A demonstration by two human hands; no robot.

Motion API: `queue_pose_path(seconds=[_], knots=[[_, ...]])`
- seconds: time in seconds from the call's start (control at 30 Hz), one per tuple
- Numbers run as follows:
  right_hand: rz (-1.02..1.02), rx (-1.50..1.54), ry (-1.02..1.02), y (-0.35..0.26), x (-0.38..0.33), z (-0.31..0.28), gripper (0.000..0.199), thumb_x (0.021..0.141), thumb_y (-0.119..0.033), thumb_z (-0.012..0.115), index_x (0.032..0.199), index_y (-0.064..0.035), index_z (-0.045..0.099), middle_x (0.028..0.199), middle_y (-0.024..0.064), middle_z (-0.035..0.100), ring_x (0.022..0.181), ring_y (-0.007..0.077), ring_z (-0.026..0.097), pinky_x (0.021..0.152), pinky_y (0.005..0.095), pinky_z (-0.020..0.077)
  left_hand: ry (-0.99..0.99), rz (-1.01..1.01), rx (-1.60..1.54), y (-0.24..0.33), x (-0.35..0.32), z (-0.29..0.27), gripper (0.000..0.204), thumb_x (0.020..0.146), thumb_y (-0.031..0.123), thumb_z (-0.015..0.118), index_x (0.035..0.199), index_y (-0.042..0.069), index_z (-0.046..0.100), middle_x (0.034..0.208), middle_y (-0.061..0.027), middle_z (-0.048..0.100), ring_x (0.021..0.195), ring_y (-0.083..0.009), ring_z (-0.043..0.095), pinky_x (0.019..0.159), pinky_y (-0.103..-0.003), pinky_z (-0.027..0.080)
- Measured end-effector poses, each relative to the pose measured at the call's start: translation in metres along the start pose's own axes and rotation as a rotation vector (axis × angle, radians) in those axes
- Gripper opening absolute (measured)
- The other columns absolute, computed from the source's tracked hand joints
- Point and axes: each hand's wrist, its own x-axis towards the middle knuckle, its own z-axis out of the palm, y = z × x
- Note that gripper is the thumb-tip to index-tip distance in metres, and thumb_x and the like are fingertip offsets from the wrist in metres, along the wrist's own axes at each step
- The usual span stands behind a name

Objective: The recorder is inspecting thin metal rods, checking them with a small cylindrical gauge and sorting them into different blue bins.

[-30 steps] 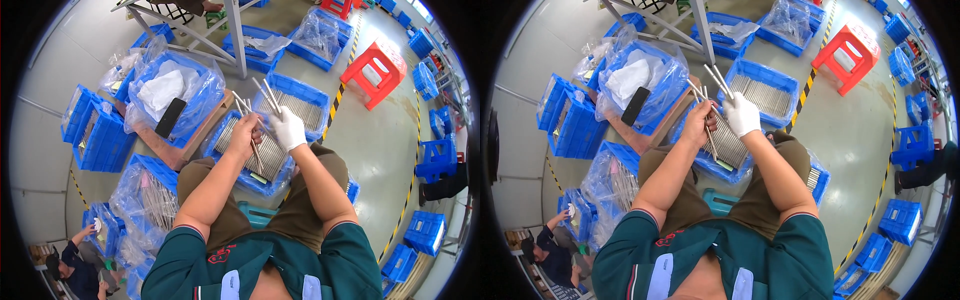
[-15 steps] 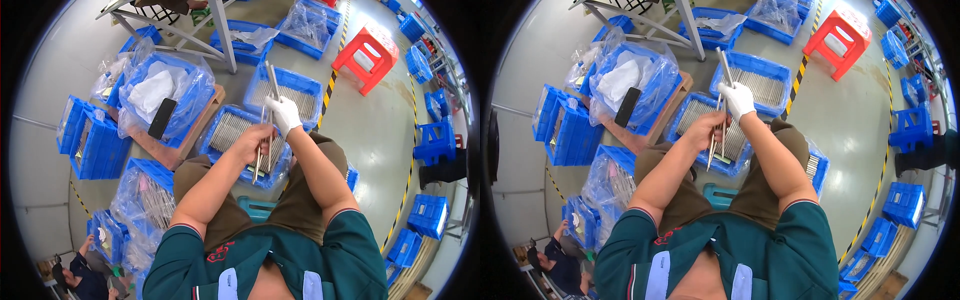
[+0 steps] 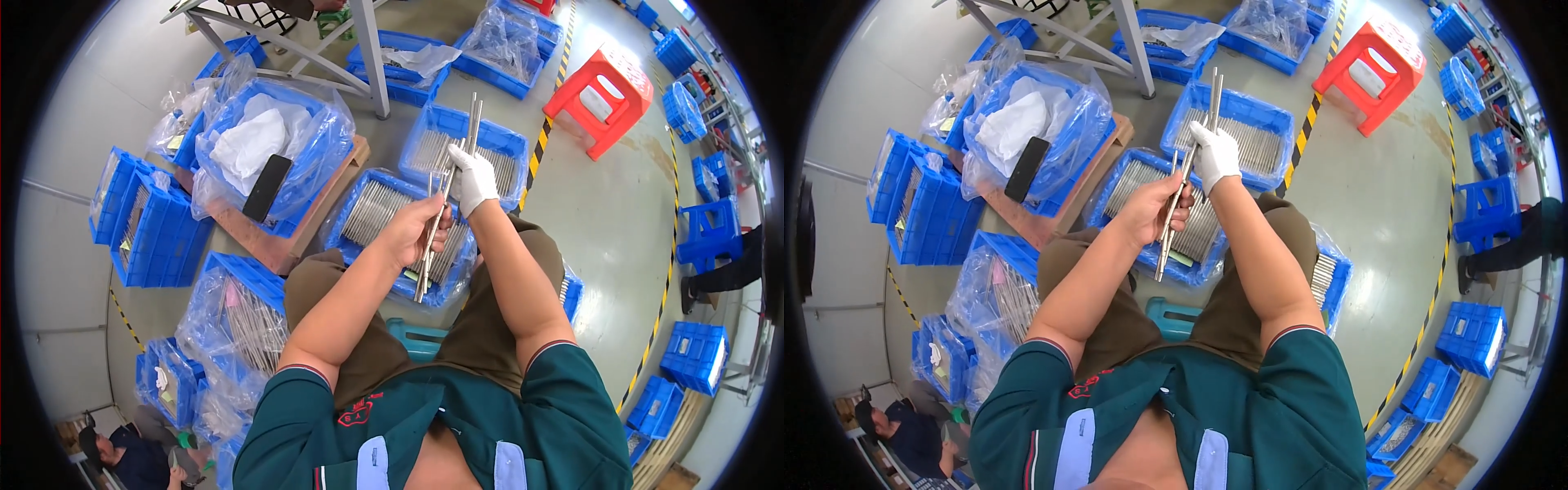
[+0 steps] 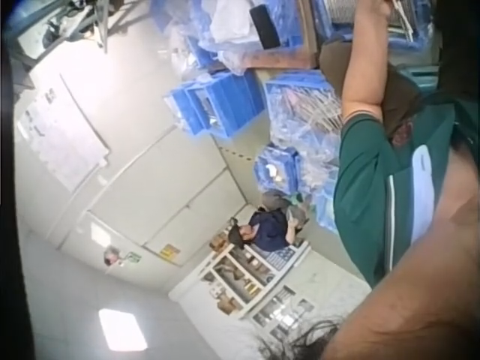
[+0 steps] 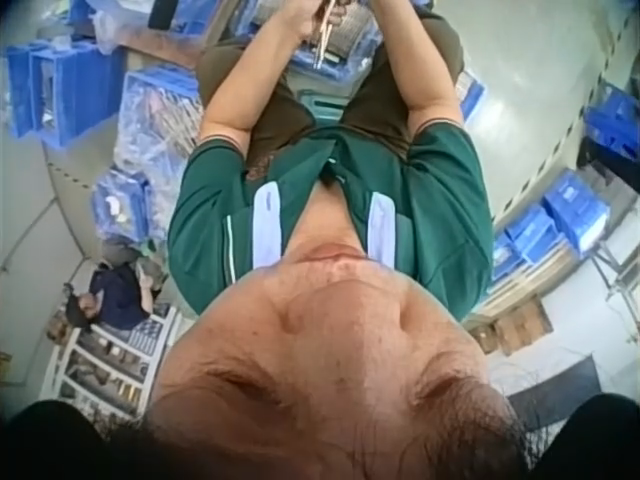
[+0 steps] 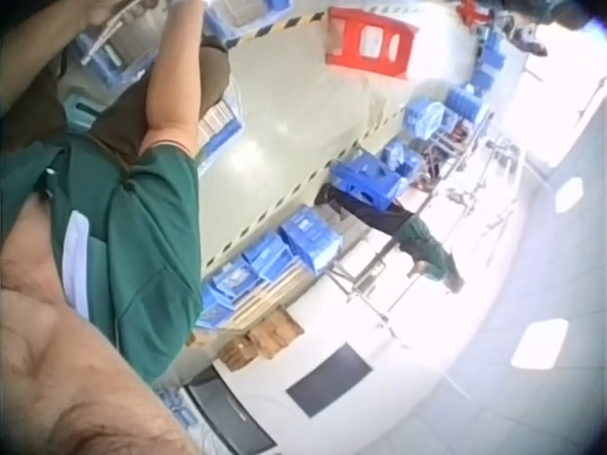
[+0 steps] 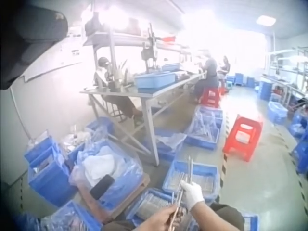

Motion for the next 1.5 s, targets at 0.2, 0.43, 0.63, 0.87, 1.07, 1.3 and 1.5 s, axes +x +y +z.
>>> queue_pose_path(seconds=[0.2, 0.43, 0.63, 0.87, 1.07, 1.3, 1.5], knots=[[-0.219, -0.062, 0.194, 0.001, 0.028, -0.004, 0.023, 0.08, -0.026, 0.066, 0.069, -0.009, 0.053, 0.067, 0.0014, 0.051, 0.054, 0.0135, 0.05, 0.046, 0.027, 0.0367, 0.014, -0.045, 0.194, -0.008, -0.015, -0.002, 0.028, 0.094, 0.032, 0.048, 0.08, 0.007, 0.051, 0.068, 0.0001, 0.044, 0.056, -0.0095, 0.041, 0.048, -0.022, 0.035], [-0.073, 0.039, 0.069, -0.045, 0.025, -0.028, 0.027, 0.085, -0.029, 0.062, 0.066, -0.0122, 0.051, 0.045, -0.0049, 0.033, 0.034, 0.0087, 0.029, 0.034, 0.0248, 0.0212, -0.111, 0.059, 0.113, -0.003, -0.024, -0.016, 0.026, 0.093, 0.029, 0.051, 0.086, 0.005, 0.054, 0.078, -0.0028, 0.049, 0.064, -0.0126, 0.046, 0.056, -0.026, 0.041], [0.147, -0.243, -0.174, -0.012, -0.006, -0.002, 0.028, 0.084, -0.032, 0.062, 0.07, -0.0098, 0.051, 0.05, -0.0033, 0.042, 0.037, 0.0062, 0.035, 0.033, 0.0216, 0.0243, -0.194, 0.177, -0.017, 0.007, -0.013, -0.026, 0.028, 0.092, 0.033, 0.052, 0.086, 0.006, 0.058, 0.099, -0.0095, 0.058, 0.095, -0.0252, 0.058, 0.08, -0.044, 0.05], [-0.184, -1.184, -0.287, -0.006, -0.019, 0.018, 0.04, 0.084, -0.043, 0.054, 0.077, -0.0055, 0.065, 0.059, 0.006, 0.062, 0.061, 0.0205, 0.063, 0.061, 0.0321, 0.0478, -0.157, 0.148, -0.019, 0.006, -0.004, -0.03, 0.027, 0.087, 0.034, 0.06, 0.085, 0.007, 0.06, 0.081, -0.0014, 0.054, 0.066, -0.0127, 0.048, 0.059, -0.03, 0.042], [-0.357, -1.175, -0.139, 0.004, -0.008, 0.002, 0.045, 0.083, -0.046, 0.052, 0.076, -0.0037, 0.064, 0.066, 0.0132, 0.062, 0.067, 0.0277, 0.063, 0.066, 0.0373, 0.0467, 0.078, 0.336, -0.021, 0.02, -0.003, -0.033, 0.023, 0.085, 0.031, 0.063, 0.086, 0.008, 0.059, 0.072, 0.0005, 0.051, 0.057, -0.0104, 0.046, 0.05, -0.025, 0.04], [0.029, -0.851, -0.34, -0.004, -0.04, -0.003, 0.035, 0.085, -0.036, 0.054, 0.083, -0.0017, 0.064, 0.059, 0.0063, 0.06, 0.057, 0.0136, 0.059, 0.058, 0.0267, 0.0455, 0.297, 0.551, -0.299, 0.041, 0.005, -0.053, 0.032, 0.087, 0.038, 0.059, 0.096, 0.006, 0.058, 0.069, 0.0001, 0.043, 0.057, -0.0122, 0.044, 0.053, -0.029, 0.039], [0.035, -0.891, -0.373, 0.008, -0.039, -0.006, 0.031, 0.084, -0.03, 0.054, 0.086, -0.0008, 0.063, 0.061, 0.0062, 0.06, 0.057, 0.0127, 0.057, 0.058, 0.0262, 0.0447, 0.22, 0.585, -0.284, 0.038, 0.011, -0.045, 0.038, 0.084, 0.041, 0.062, 0.098, 0.006, 0.058, 0.071, 0.0, 0.044, 0.057, -0.011, 0.042, 0.053, -0.029, 0.039]])
